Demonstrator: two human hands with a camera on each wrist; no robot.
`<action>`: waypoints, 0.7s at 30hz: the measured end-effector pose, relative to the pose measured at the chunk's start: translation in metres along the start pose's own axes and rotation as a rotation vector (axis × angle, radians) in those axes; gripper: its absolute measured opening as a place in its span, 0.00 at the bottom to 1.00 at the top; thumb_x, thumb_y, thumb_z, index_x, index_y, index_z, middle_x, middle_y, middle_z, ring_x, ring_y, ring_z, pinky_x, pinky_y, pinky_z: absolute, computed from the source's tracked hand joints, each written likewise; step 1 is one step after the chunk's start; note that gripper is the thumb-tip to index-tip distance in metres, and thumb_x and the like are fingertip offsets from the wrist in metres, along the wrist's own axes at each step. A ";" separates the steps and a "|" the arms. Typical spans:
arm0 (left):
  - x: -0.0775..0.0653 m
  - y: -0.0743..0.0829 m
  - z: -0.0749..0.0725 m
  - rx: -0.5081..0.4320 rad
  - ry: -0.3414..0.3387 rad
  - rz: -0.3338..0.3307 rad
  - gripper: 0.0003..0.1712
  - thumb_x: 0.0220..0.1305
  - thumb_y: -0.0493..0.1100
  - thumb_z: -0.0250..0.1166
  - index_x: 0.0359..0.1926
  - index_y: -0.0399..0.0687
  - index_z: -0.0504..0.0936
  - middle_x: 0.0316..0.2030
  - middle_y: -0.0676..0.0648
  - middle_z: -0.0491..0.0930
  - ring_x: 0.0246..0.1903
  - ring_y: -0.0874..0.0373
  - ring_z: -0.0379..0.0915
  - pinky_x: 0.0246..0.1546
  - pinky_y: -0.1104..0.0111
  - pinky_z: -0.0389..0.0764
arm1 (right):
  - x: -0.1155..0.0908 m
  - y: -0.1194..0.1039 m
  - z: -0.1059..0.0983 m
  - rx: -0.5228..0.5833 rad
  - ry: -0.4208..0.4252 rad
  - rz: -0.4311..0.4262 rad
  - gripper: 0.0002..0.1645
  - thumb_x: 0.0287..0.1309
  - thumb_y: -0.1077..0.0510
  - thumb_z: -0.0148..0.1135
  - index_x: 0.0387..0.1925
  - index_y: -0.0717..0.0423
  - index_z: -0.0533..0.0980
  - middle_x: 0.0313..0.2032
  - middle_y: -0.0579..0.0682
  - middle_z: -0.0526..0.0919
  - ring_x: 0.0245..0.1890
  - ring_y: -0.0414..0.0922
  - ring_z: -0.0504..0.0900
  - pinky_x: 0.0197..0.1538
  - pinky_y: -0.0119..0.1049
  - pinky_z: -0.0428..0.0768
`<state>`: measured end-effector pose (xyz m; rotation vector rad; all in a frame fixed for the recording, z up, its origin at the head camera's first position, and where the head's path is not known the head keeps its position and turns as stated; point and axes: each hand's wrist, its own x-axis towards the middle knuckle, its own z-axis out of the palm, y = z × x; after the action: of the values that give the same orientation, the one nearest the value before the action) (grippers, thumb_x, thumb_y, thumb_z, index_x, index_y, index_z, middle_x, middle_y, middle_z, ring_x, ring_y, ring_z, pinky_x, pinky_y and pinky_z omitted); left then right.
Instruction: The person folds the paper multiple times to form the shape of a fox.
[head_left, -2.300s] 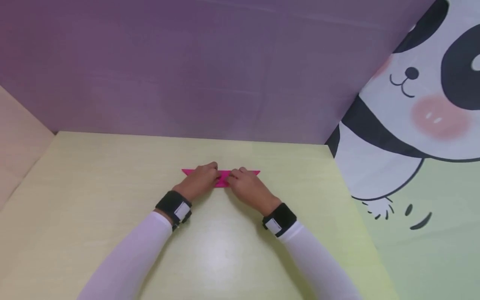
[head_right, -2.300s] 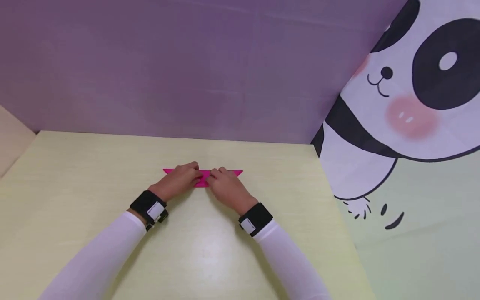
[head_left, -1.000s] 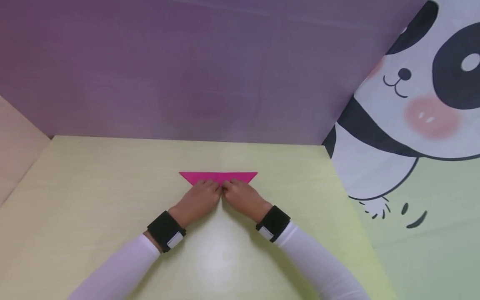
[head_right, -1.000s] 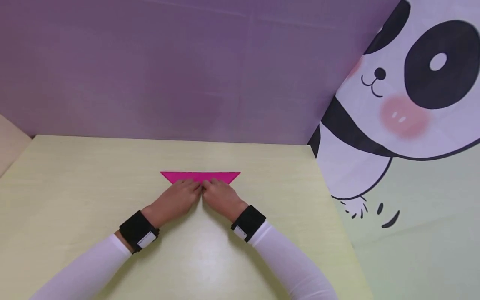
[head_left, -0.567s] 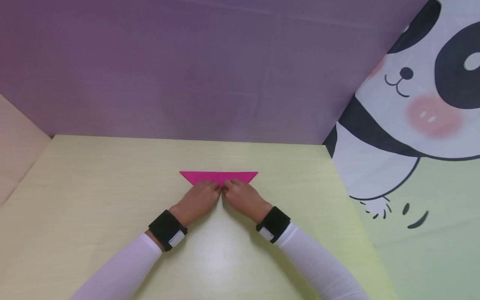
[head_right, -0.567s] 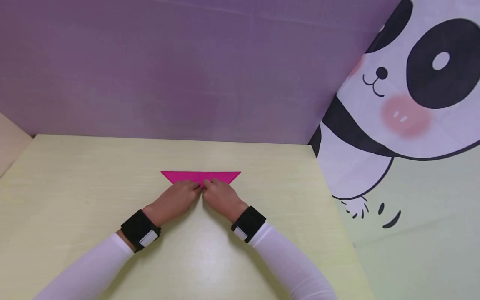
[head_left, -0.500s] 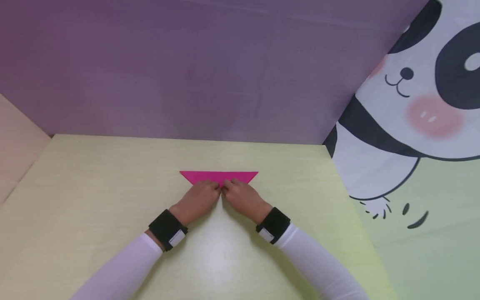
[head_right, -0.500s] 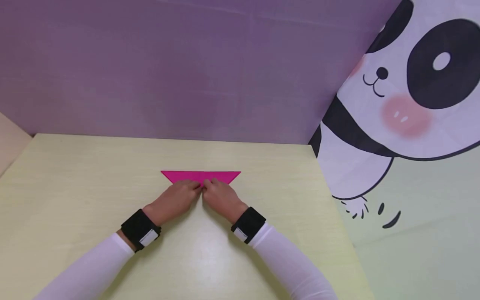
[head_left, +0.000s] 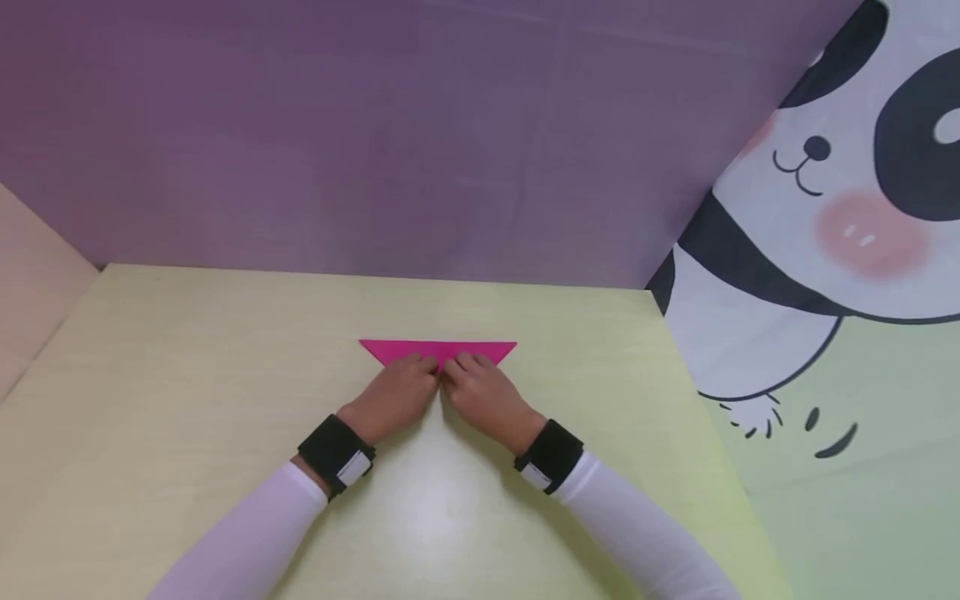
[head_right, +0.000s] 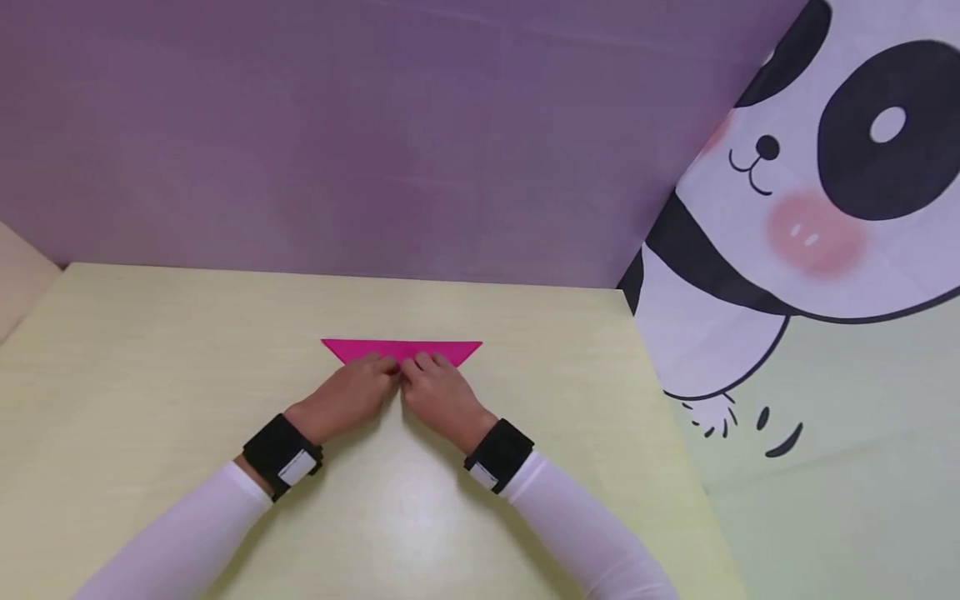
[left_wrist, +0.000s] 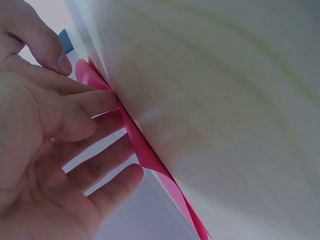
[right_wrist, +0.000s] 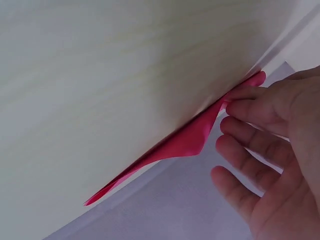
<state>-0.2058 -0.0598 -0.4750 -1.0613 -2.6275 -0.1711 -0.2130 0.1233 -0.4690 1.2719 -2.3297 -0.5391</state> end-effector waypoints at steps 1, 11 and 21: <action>0.000 0.000 -0.001 -0.008 -0.001 0.002 0.07 0.61 0.31 0.60 0.36 0.37 0.84 0.33 0.46 0.80 0.28 0.55 0.68 0.30 0.67 0.73 | 0.000 -0.001 0.001 -0.006 -0.011 -0.006 0.12 0.64 0.61 0.58 0.46 0.55 0.82 0.41 0.49 0.79 0.39 0.45 0.75 0.43 0.35 0.78; -0.001 0.003 -0.002 0.005 -0.032 -0.009 0.06 0.62 0.33 0.62 0.38 0.39 0.85 0.33 0.47 0.79 0.29 0.55 0.67 0.32 0.67 0.73 | 0.000 -0.006 -0.002 -0.046 -0.077 -0.026 0.13 0.62 0.57 0.61 0.48 0.53 0.82 0.43 0.49 0.80 0.39 0.44 0.75 0.42 0.33 0.79; -0.003 0.007 0.001 0.089 -0.032 0.002 0.07 0.61 0.35 0.64 0.39 0.40 0.86 0.35 0.46 0.80 0.30 0.54 0.70 0.32 0.67 0.76 | 0.000 -0.009 -0.003 -0.068 -0.149 -0.051 0.12 0.63 0.59 0.59 0.46 0.55 0.82 0.41 0.49 0.79 0.36 0.43 0.75 0.39 0.29 0.79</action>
<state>-0.1994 -0.0564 -0.4768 -1.0445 -2.6355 -0.0370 -0.2051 0.1190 -0.4707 1.3031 -2.3820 -0.7470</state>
